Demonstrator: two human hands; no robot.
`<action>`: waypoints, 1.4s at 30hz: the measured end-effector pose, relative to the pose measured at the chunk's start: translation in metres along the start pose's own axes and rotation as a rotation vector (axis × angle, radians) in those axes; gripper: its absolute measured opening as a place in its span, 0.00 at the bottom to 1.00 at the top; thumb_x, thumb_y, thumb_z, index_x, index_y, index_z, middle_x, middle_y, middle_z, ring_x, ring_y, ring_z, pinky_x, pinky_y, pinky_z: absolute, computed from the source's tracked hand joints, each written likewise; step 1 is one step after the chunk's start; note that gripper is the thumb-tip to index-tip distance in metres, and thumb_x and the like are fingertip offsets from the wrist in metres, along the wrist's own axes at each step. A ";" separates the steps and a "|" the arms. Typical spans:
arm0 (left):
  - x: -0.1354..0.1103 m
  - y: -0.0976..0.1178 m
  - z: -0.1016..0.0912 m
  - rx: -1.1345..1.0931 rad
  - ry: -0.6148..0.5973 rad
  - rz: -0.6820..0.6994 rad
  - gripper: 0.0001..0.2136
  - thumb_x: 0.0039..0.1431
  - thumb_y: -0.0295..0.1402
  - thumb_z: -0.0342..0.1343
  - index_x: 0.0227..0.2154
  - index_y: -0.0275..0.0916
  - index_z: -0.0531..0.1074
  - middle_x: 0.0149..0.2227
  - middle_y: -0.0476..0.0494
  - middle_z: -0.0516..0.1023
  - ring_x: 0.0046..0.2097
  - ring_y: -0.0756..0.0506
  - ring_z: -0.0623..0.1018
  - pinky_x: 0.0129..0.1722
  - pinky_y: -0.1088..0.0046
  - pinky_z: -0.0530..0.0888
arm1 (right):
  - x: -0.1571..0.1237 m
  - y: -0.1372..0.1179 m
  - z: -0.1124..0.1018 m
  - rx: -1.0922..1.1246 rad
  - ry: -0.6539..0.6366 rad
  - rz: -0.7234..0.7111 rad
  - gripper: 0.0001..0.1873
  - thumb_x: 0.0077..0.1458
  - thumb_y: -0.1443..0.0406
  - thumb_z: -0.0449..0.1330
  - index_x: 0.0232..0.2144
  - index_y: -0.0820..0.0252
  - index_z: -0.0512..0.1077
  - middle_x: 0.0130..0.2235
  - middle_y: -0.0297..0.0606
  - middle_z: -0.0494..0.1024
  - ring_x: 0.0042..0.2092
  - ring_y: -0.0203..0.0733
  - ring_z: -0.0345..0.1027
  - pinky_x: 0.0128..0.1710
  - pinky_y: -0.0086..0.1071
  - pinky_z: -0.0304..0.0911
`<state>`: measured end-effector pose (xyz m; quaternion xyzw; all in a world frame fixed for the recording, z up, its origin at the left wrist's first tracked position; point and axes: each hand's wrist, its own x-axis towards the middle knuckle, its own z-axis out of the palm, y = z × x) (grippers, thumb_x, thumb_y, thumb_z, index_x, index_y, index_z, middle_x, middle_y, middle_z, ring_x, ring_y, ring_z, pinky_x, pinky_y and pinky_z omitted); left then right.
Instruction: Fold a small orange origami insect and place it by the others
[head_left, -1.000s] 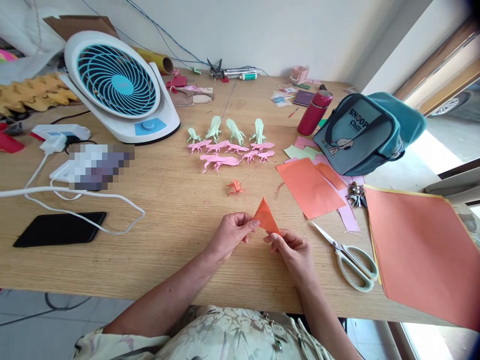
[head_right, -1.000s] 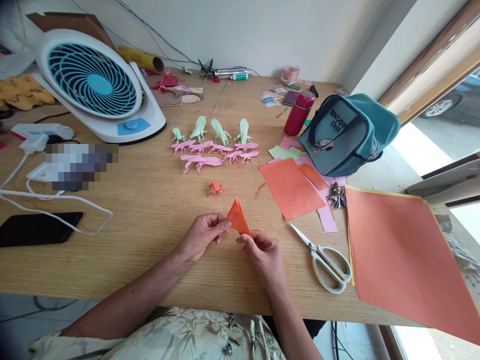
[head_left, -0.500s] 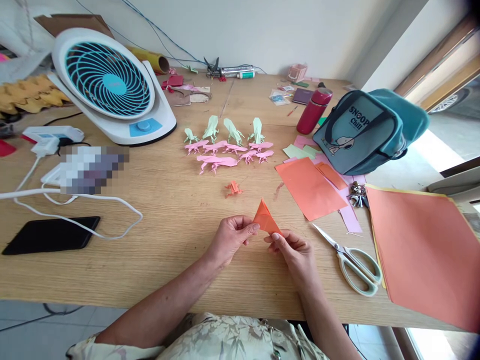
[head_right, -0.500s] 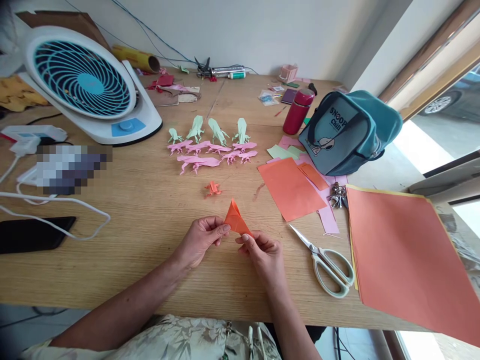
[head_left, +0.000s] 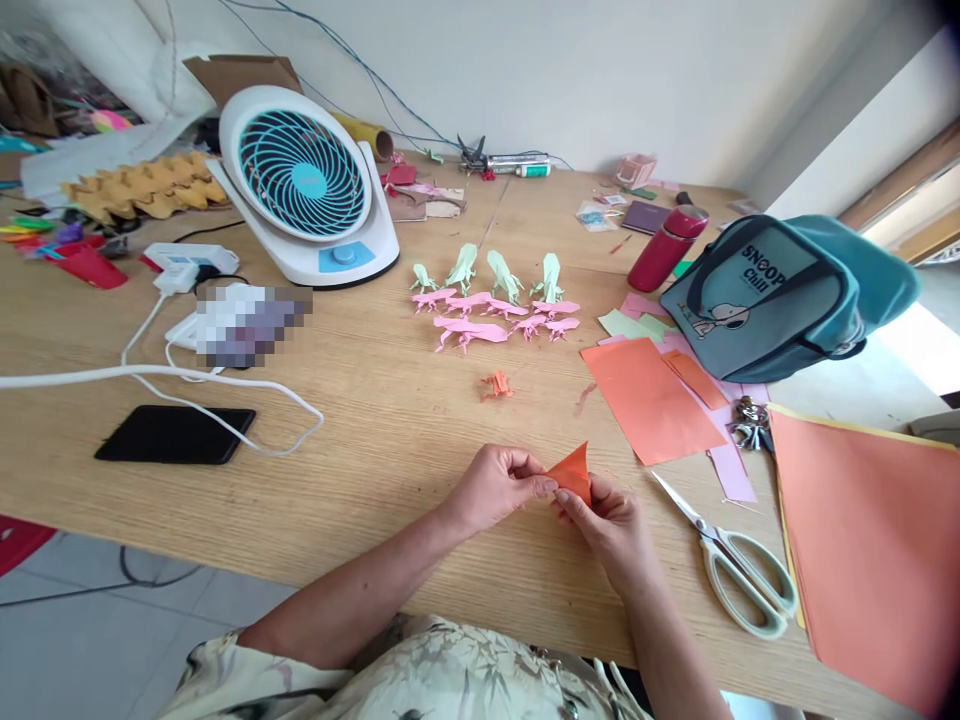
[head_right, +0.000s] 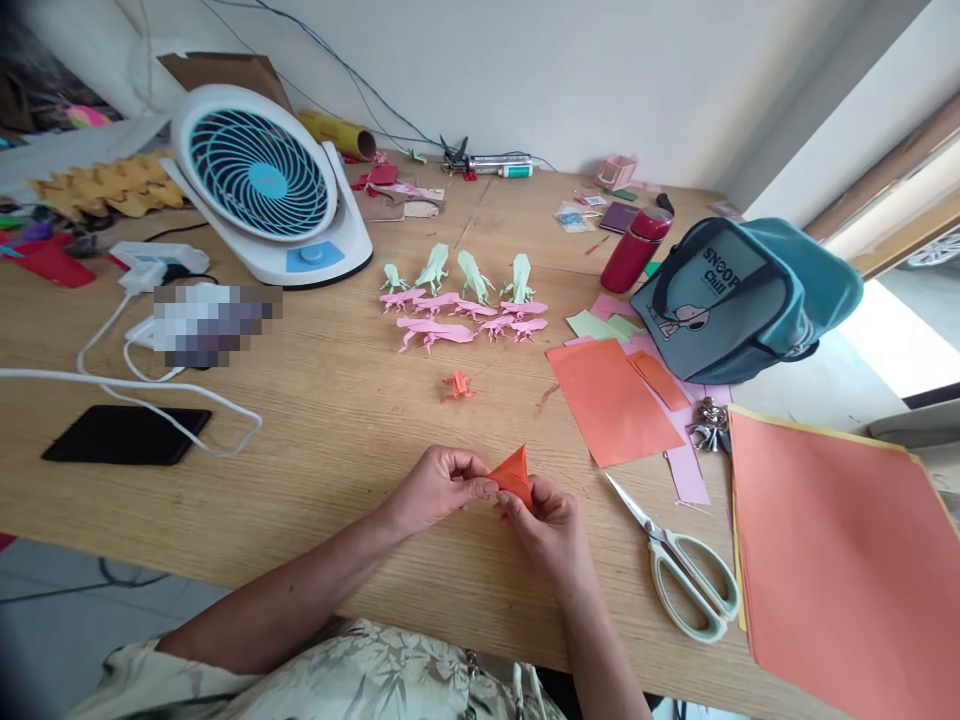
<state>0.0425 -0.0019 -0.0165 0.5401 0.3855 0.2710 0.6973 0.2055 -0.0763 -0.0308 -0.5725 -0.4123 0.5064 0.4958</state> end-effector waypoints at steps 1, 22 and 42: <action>0.000 -0.001 0.000 -0.001 -0.002 -0.018 0.19 0.44 0.47 0.69 0.23 0.32 0.77 0.21 0.49 0.73 0.23 0.54 0.65 0.23 0.78 0.61 | 0.000 0.002 0.000 -0.004 0.007 -0.001 0.16 0.49 0.53 0.68 0.24 0.61 0.77 0.24 0.37 0.76 0.26 0.36 0.66 0.27 0.28 0.62; 0.006 -0.003 -0.008 0.078 -0.040 0.111 0.21 0.43 0.51 0.69 0.25 0.33 0.80 0.26 0.48 0.72 0.27 0.52 0.68 0.27 0.77 0.64 | -0.005 0.006 0.001 -0.092 -0.021 -0.020 0.18 0.49 0.53 0.69 0.22 0.61 0.73 0.24 0.37 0.75 0.26 0.38 0.63 0.27 0.29 0.59; 0.006 -0.009 -0.004 -0.034 0.021 -0.009 0.19 0.41 0.46 0.71 0.23 0.32 0.78 0.20 0.49 0.73 0.23 0.54 0.65 0.25 0.77 0.61 | -0.006 -0.004 0.003 -0.128 -0.017 -0.022 0.19 0.49 0.50 0.68 0.23 0.61 0.76 0.23 0.36 0.75 0.25 0.38 0.65 0.26 0.30 0.59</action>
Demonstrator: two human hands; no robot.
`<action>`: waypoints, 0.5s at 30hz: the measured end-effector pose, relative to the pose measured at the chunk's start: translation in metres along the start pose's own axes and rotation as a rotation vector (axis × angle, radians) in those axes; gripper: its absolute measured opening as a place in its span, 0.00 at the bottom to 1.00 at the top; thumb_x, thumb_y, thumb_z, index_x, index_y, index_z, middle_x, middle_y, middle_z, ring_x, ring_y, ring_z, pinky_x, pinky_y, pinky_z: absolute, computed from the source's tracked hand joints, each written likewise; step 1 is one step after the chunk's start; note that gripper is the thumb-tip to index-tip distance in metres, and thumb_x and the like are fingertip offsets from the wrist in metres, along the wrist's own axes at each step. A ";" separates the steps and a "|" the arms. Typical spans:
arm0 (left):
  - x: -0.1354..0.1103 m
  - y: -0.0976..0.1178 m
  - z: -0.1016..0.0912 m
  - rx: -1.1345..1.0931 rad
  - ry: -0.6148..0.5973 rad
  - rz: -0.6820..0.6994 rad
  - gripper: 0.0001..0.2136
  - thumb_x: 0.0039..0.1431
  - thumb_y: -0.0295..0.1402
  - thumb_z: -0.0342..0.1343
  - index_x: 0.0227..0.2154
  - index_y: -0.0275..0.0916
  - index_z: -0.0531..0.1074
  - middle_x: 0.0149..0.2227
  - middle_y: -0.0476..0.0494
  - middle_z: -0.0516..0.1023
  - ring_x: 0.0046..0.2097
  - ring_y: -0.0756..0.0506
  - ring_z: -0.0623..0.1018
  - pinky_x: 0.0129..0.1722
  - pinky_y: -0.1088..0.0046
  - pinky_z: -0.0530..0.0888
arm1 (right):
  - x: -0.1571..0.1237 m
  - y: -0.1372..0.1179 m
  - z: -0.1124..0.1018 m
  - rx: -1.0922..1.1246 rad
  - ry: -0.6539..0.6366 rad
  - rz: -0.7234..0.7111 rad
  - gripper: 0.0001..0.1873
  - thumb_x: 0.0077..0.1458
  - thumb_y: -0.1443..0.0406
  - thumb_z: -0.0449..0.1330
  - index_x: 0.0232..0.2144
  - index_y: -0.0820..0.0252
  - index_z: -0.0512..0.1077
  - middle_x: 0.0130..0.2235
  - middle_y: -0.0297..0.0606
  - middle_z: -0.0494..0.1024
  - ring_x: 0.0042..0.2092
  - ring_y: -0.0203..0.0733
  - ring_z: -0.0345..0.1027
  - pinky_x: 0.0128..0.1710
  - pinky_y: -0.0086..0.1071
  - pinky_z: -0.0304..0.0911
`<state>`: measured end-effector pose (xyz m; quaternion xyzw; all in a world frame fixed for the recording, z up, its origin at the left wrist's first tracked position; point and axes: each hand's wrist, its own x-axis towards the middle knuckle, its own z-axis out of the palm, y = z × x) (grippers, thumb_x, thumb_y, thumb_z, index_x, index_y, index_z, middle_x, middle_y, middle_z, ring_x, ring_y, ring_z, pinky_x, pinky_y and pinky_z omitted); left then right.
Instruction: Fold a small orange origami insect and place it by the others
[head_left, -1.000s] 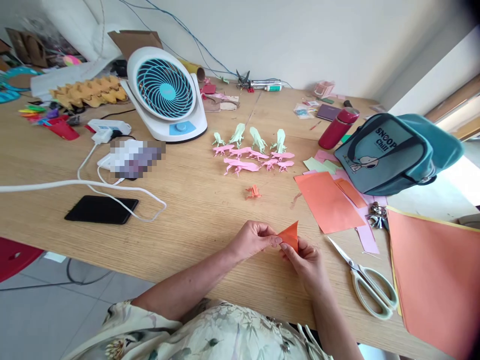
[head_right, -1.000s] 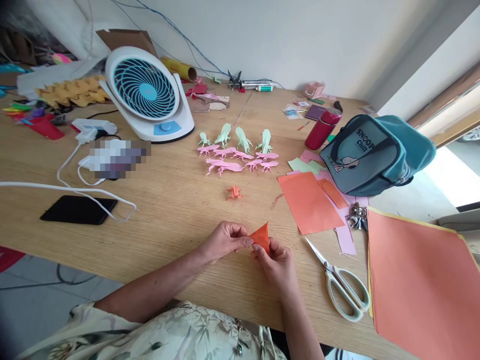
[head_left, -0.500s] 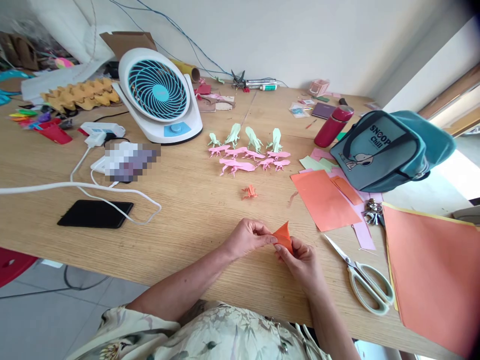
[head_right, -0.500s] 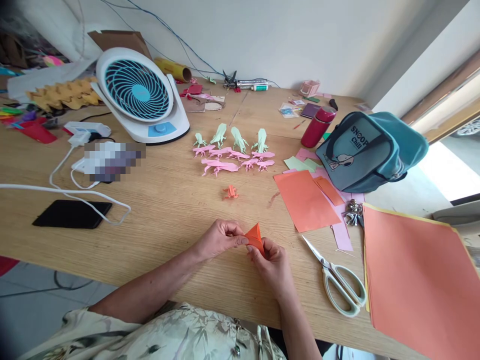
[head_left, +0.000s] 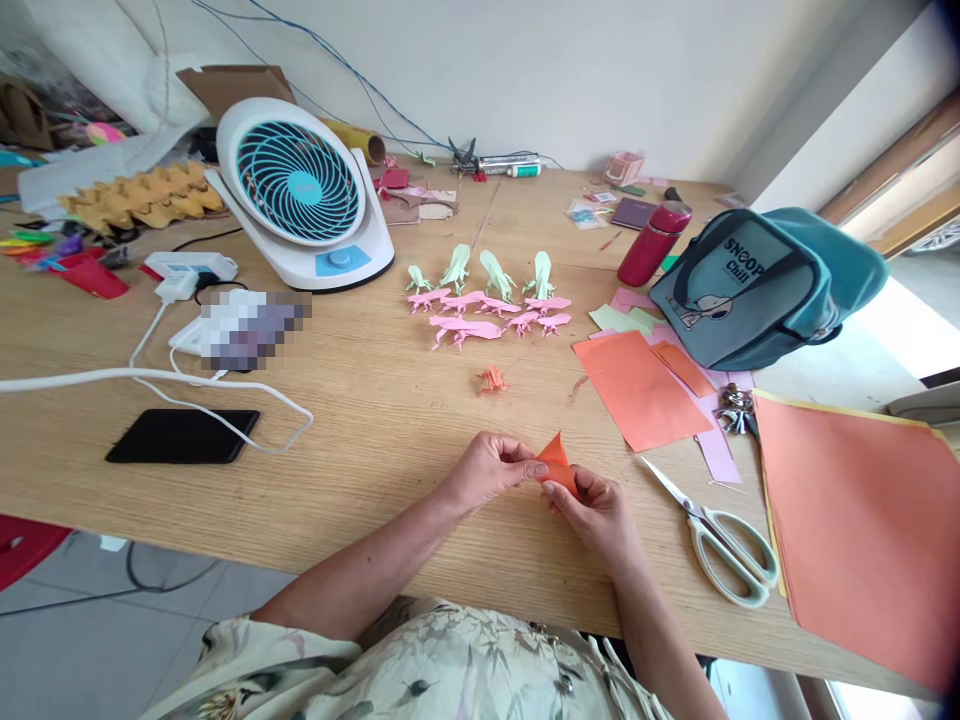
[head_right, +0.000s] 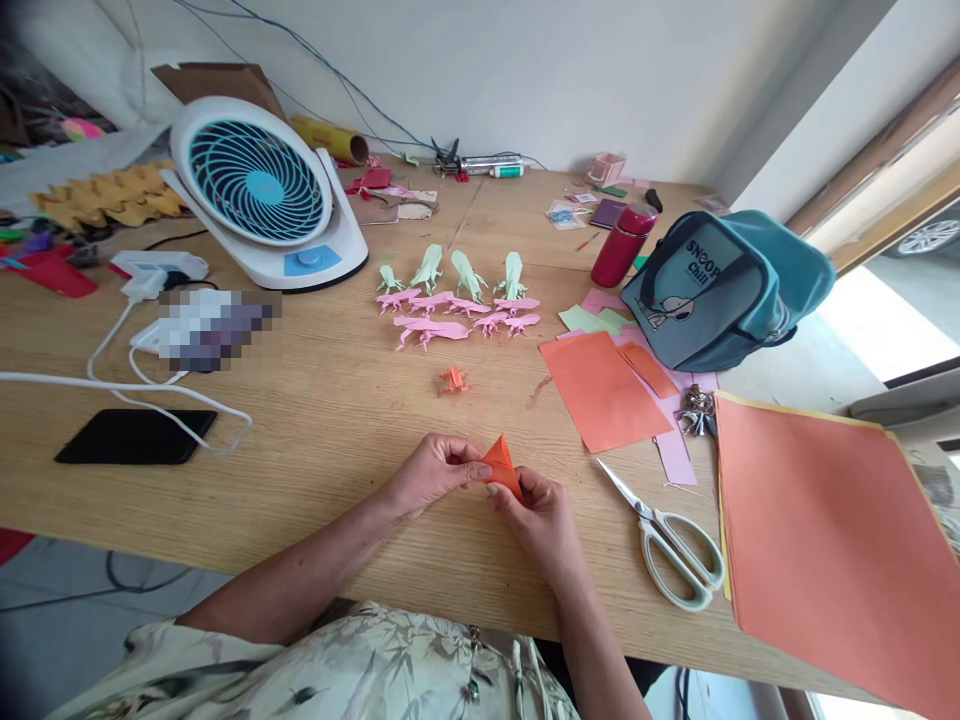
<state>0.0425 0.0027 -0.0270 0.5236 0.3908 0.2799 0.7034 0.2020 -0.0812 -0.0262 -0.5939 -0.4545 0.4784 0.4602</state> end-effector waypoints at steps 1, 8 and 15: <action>0.000 -0.001 0.000 0.005 0.010 0.000 0.20 0.41 0.47 0.71 0.22 0.32 0.77 0.20 0.50 0.72 0.23 0.54 0.65 0.25 0.77 0.60 | 0.000 0.000 0.000 0.004 0.001 -0.001 0.20 0.49 0.50 0.67 0.23 0.61 0.76 0.23 0.36 0.76 0.26 0.39 0.66 0.26 0.30 0.60; 0.000 -0.002 0.000 0.023 0.028 -0.002 0.20 0.42 0.46 0.70 0.20 0.32 0.75 0.19 0.51 0.70 0.23 0.55 0.64 0.24 0.78 0.60 | 0.001 0.003 0.001 0.054 0.017 0.019 0.21 0.53 0.48 0.64 0.26 0.60 0.78 0.25 0.40 0.79 0.27 0.41 0.69 0.28 0.32 0.65; -0.001 0.000 0.000 0.018 0.021 -0.017 0.22 0.40 0.50 0.70 0.24 0.32 0.78 0.22 0.47 0.74 0.24 0.53 0.67 0.24 0.77 0.63 | -0.001 0.001 0.001 0.068 0.000 0.025 0.20 0.50 0.48 0.66 0.24 0.59 0.79 0.25 0.40 0.80 0.26 0.41 0.69 0.27 0.32 0.65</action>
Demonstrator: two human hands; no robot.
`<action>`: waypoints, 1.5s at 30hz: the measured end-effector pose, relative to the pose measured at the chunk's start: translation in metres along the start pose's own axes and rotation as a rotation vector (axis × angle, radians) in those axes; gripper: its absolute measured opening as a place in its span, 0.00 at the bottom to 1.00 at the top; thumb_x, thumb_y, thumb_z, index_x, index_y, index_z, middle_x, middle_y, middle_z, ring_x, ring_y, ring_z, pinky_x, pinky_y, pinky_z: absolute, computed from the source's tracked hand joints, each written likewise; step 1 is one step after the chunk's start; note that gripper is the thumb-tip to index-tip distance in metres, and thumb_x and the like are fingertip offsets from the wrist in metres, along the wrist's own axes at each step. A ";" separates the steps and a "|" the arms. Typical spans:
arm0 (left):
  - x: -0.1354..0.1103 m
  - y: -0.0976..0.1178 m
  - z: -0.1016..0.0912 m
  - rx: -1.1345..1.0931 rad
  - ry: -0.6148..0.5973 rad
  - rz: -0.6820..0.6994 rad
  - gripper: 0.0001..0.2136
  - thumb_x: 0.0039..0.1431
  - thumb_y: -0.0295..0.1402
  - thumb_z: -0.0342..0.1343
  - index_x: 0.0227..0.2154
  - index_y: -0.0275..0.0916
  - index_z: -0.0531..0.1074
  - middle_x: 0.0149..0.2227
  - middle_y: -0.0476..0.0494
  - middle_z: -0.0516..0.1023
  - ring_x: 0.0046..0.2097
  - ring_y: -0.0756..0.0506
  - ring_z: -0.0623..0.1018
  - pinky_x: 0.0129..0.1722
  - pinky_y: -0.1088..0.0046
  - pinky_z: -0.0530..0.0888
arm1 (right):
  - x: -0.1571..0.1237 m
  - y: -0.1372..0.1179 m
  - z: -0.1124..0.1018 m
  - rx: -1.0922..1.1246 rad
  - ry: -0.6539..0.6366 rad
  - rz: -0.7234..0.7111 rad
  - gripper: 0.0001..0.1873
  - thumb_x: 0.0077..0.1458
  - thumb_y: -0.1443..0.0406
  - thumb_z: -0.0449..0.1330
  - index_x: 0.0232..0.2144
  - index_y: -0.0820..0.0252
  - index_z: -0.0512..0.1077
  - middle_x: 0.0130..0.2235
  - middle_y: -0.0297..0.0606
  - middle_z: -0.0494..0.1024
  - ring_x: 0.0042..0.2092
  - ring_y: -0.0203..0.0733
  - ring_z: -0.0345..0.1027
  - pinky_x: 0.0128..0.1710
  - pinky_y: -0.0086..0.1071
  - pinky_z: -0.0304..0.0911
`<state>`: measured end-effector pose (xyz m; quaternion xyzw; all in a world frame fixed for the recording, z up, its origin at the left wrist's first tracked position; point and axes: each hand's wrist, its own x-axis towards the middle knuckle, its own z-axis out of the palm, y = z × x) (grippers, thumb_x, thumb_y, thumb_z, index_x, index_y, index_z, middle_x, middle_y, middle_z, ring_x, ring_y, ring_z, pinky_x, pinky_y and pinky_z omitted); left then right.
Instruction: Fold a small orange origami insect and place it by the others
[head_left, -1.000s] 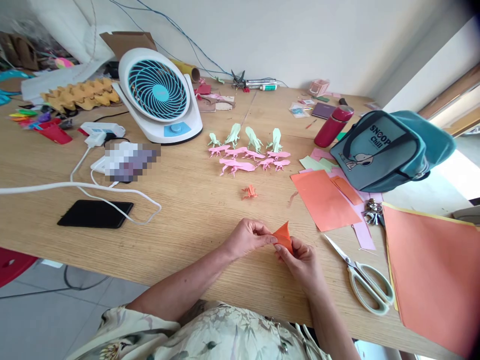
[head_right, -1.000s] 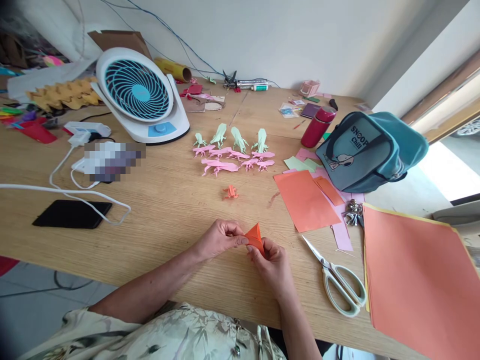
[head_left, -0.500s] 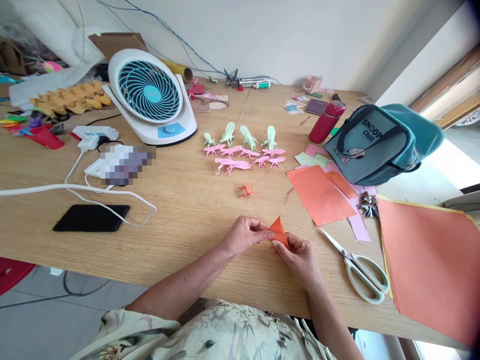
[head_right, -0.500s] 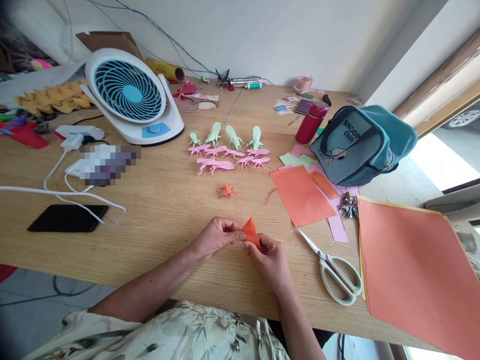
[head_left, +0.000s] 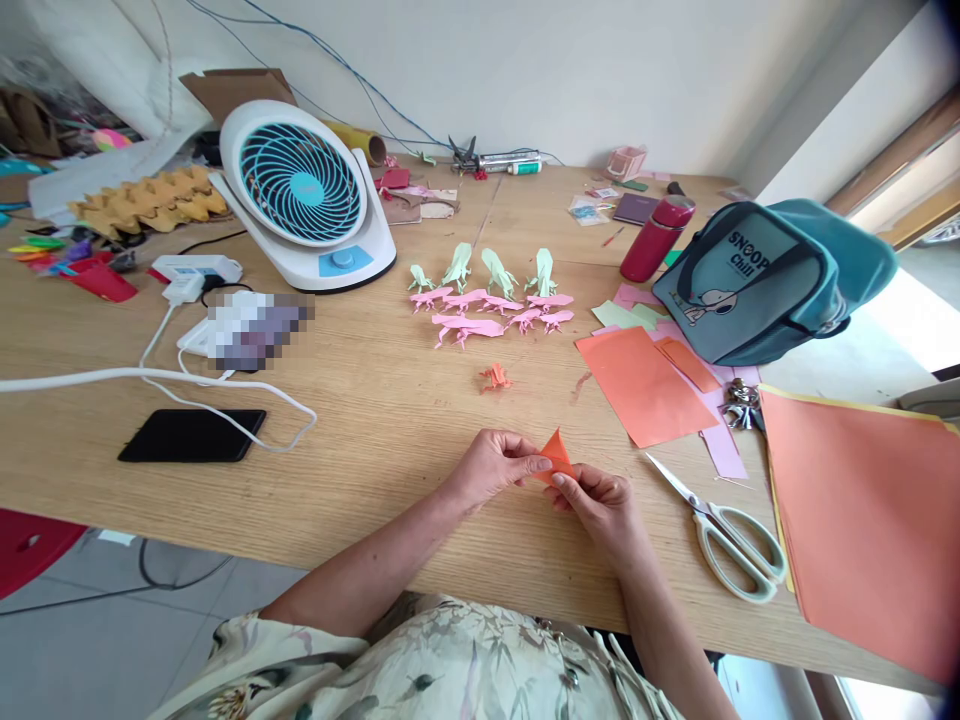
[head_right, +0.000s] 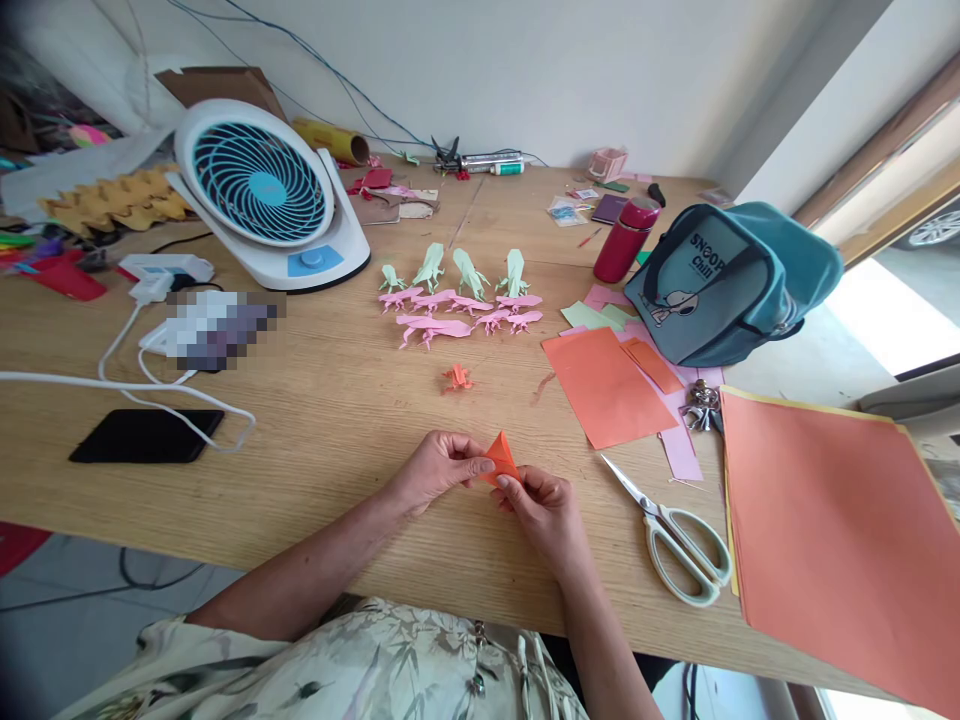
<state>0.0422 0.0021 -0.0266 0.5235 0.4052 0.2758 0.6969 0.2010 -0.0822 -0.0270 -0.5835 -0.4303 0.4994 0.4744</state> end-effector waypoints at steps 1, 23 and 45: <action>0.000 0.000 0.000 0.003 0.003 0.003 0.22 0.39 0.49 0.70 0.24 0.32 0.78 0.22 0.47 0.74 0.24 0.53 0.67 0.24 0.77 0.63 | 0.000 0.000 0.000 0.000 0.001 0.000 0.20 0.50 0.48 0.66 0.24 0.59 0.79 0.25 0.40 0.80 0.26 0.41 0.69 0.27 0.32 0.65; -0.006 0.008 0.006 -0.015 0.051 0.022 0.20 0.39 0.48 0.71 0.20 0.33 0.76 0.20 0.51 0.72 0.23 0.54 0.65 0.25 0.77 0.60 | 0.001 -0.001 0.001 0.014 0.003 -0.021 0.20 0.51 0.48 0.66 0.30 0.58 0.82 0.30 0.41 0.82 0.31 0.45 0.74 0.32 0.35 0.70; -0.005 0.009 0.001 0.017 0.041 -0.009 0.21 0.38 0.47 0.71 0.19 0.32 0.74 0.18 0.52 0.68 0.22 0.55 0.62 0.23 0.78 0.57 | 0.003 0.002 -0.002 -0.063 -0.034 -0.066 0.17 0.54 0.52 0.64 0.30 0.60 0.81 0.25 0.36 0.77 0.28 0.38 0.64 0.28 0.29 0.57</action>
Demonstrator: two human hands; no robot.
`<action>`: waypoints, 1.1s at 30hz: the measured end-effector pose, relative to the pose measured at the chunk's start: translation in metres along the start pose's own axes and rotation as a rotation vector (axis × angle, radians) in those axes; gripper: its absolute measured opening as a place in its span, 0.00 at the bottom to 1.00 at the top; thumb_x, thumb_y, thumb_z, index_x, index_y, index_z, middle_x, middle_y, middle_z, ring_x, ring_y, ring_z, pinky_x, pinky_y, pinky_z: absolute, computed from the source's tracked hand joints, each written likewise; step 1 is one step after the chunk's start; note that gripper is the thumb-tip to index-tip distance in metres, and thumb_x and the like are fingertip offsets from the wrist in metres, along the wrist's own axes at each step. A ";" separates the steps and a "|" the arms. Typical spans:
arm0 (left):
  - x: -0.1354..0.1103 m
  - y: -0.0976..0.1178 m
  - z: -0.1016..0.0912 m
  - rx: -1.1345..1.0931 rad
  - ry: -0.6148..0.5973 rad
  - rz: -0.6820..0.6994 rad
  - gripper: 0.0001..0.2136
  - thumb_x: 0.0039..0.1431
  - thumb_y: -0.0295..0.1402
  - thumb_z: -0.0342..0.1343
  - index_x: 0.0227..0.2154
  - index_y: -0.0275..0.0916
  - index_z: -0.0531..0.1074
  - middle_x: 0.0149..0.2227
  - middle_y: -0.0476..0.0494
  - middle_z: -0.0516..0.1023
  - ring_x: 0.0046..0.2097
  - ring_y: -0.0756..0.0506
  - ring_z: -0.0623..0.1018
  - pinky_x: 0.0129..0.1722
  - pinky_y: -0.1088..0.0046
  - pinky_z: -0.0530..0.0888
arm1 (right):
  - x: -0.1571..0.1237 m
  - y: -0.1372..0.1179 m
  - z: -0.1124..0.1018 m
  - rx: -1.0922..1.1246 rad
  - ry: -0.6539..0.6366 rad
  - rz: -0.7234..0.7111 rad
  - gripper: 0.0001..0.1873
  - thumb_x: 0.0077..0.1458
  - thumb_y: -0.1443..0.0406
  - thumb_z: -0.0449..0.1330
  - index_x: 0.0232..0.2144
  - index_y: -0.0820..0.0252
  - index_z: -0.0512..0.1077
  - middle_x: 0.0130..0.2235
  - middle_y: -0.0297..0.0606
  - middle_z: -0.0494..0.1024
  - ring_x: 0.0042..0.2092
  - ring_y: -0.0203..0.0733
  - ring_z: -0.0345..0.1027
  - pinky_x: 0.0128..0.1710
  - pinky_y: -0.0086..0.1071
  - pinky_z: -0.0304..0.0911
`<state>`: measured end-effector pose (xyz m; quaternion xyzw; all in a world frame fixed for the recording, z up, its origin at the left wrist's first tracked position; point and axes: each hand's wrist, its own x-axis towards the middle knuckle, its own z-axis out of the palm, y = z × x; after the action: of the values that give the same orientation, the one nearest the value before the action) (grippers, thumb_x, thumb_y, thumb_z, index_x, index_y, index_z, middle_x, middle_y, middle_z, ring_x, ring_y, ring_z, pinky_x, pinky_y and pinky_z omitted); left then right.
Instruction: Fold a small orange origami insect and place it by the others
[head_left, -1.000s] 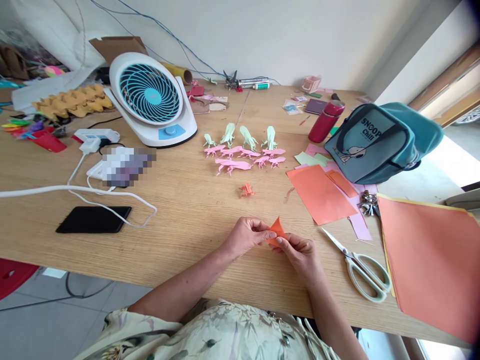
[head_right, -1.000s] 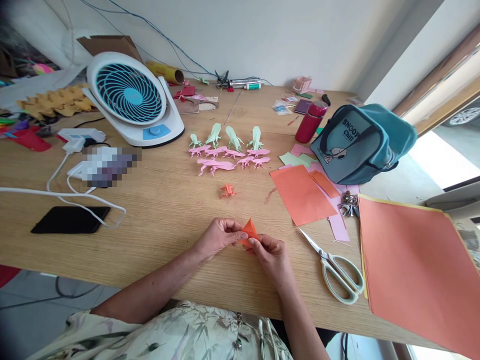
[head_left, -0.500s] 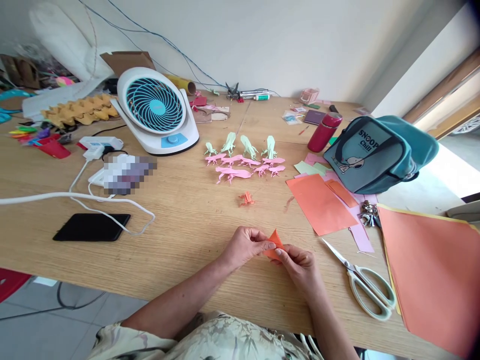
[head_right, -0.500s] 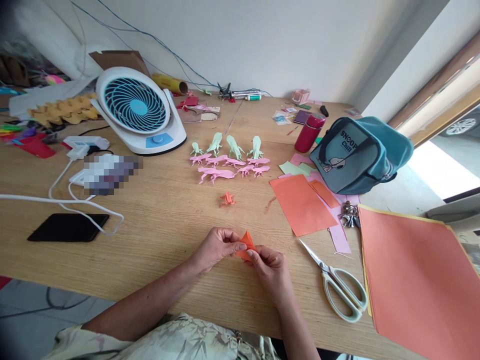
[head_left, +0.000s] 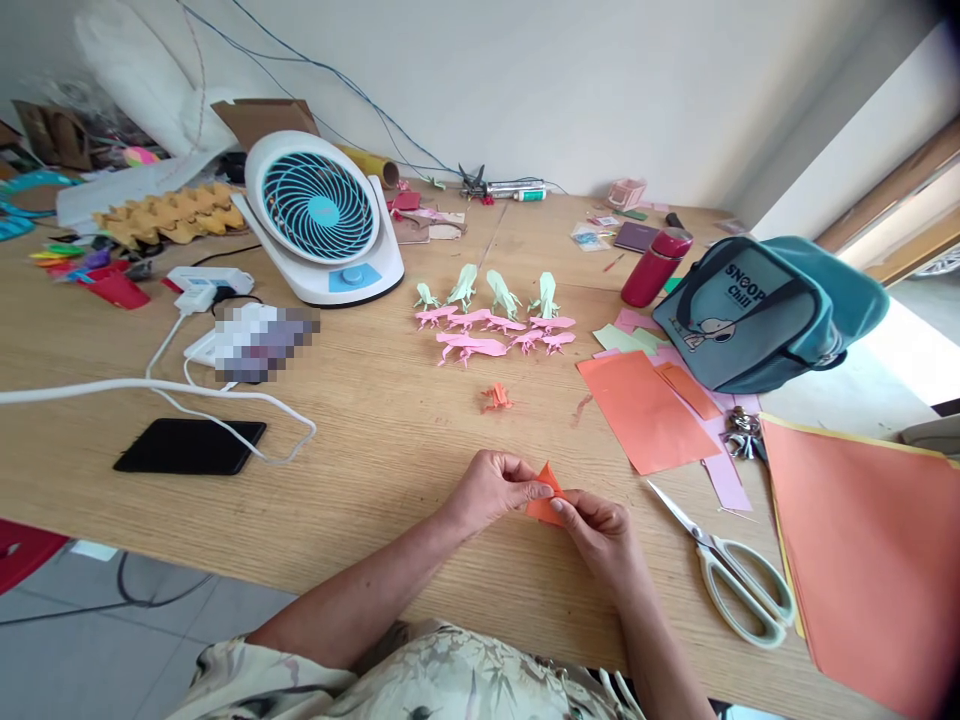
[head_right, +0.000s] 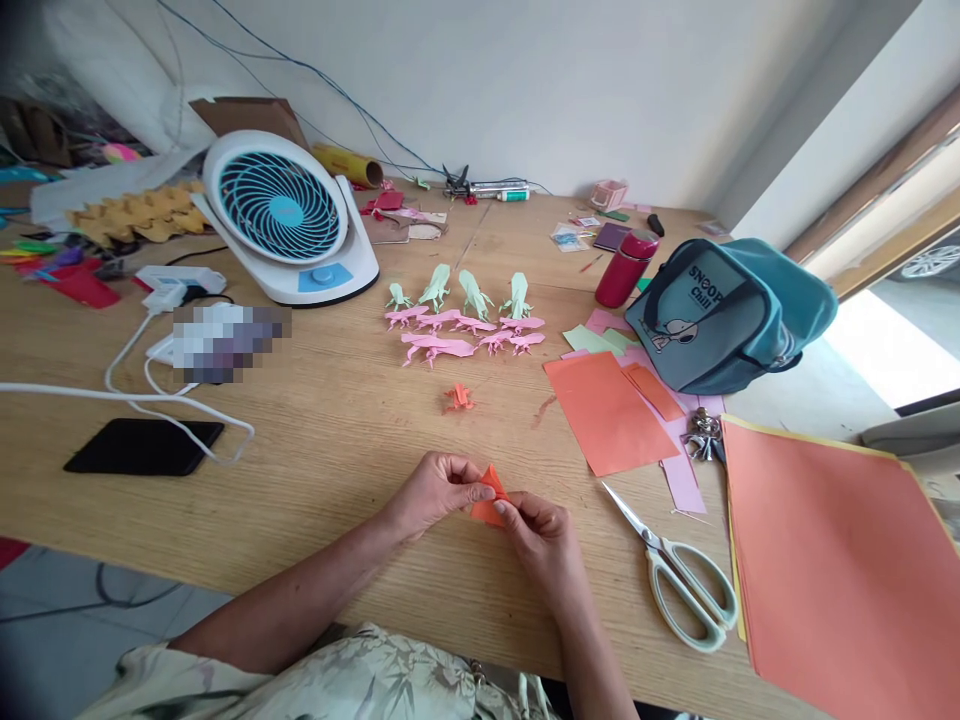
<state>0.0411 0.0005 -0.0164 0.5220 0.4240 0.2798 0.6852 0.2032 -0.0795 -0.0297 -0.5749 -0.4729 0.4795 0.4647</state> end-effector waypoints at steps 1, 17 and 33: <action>0.000 0.000 0.000 -0.002 0.007 0.006 0.20 0.38 0.47 0.71 0.19 0.32 0.74 0.18 0.53 0.67 0.22 0.56 0.61 0.23 0.78 0.56 | 0.000 0.000 0.000 0.004 0.005 -0.001 0.17 0.54 0.52 0.64 0.31 0.60 0.82 0.26 0.37 0.78 0.28 0.39 0.65 0.28 0.30 0.58; 0.000 -0.009 0.005 -0.082 0.007 0.010 0.19 0.36 0.44 0.73 0.21 0.32 0.77 0.21 0.51 0.74 0.25 0.54 0.67 0.27 0.78 0.62 | 0.001 0.006 0.000 -0.009 0.014 -0.005 0.18 0.55 0.52 0.64 0.31 0.60 0.82 0.27 0.39 0.79 0.29 0.40 0.68 0.30 0.30 0.61; 0.004 -0.002 -0.012 0.079 -0.201 -0.034 0.22 0.36 0.49 0.71 0.24 0.32 0.78 0.21 0.52 0.71 0.24 0.54 0.66 0.24 0.77 0.63 | -0.005 0.012 -0.005 -0.152 -0.019 -0.023 0.18 0.55 0.51 0.62 0.32 0.59 0.82 0.28 0.37 0.78 0.31 0.42 0.68 0.30 0.29 0.61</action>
<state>0.0324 0.0087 -0.0209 0.5668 0.3726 0.1976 0.7077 0.2089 -0.0863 -0.0407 -0.5985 -0.5190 0.4423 0.4205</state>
